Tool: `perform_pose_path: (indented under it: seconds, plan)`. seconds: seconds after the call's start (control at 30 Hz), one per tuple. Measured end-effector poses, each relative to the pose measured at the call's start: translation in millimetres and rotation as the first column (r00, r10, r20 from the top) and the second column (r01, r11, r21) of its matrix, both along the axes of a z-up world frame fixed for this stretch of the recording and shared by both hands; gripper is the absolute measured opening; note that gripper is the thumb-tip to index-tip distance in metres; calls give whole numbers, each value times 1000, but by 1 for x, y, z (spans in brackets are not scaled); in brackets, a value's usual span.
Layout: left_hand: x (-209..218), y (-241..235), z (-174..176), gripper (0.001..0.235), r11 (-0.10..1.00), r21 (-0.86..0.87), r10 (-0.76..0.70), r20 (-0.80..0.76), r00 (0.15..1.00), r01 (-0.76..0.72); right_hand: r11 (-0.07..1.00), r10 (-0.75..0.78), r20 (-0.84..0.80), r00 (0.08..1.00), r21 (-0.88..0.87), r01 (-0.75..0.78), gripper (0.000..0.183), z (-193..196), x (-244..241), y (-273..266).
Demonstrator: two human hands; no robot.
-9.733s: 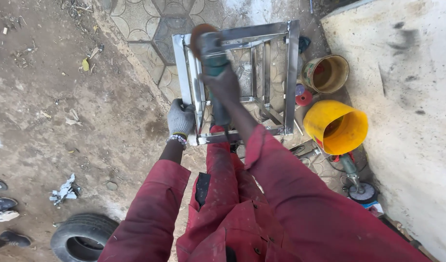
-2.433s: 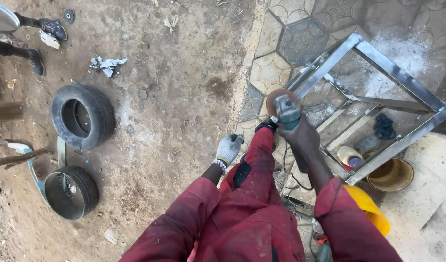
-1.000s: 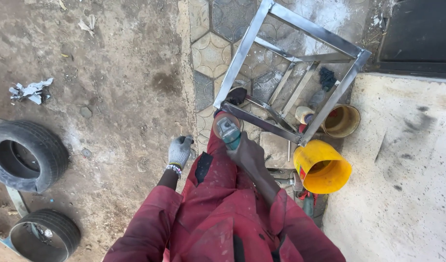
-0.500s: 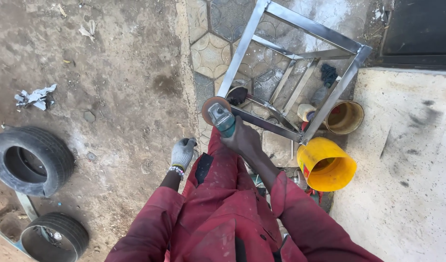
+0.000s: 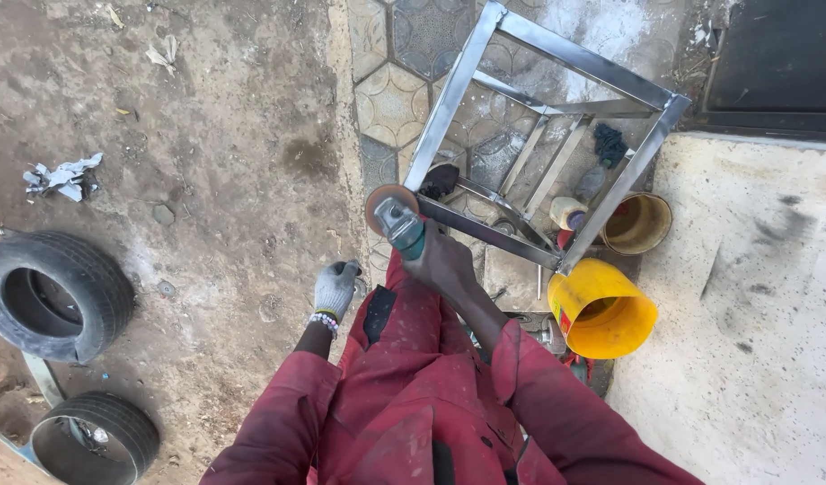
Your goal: Smoothing weld joints on a square metal frame using a handheld angle grinder.
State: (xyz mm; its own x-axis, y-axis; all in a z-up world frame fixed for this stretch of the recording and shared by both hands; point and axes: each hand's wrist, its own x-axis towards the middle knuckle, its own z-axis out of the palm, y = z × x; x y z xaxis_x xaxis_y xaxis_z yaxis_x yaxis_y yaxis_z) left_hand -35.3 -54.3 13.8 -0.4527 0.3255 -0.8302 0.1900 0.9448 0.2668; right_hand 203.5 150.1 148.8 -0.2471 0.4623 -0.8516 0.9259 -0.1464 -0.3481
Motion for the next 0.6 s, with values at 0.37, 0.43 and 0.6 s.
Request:
perform_pose_path:
  seconds: [0.37,0.43,0.6]
  plan:
    - [-3,6,4,51,1000,-4,-27,8,1000,27,999,44,13,999,-4,-44,82,-8,-2,25]
    - [-2,18,20,51,1000,4,-20,13,1000,20,999,34,12,999,4,-34,83,15,-3,55]
    - [-2,14,12,49,999,24,-40,11,999,40,984,-134,-32,991,116,136,89,68,13,132]
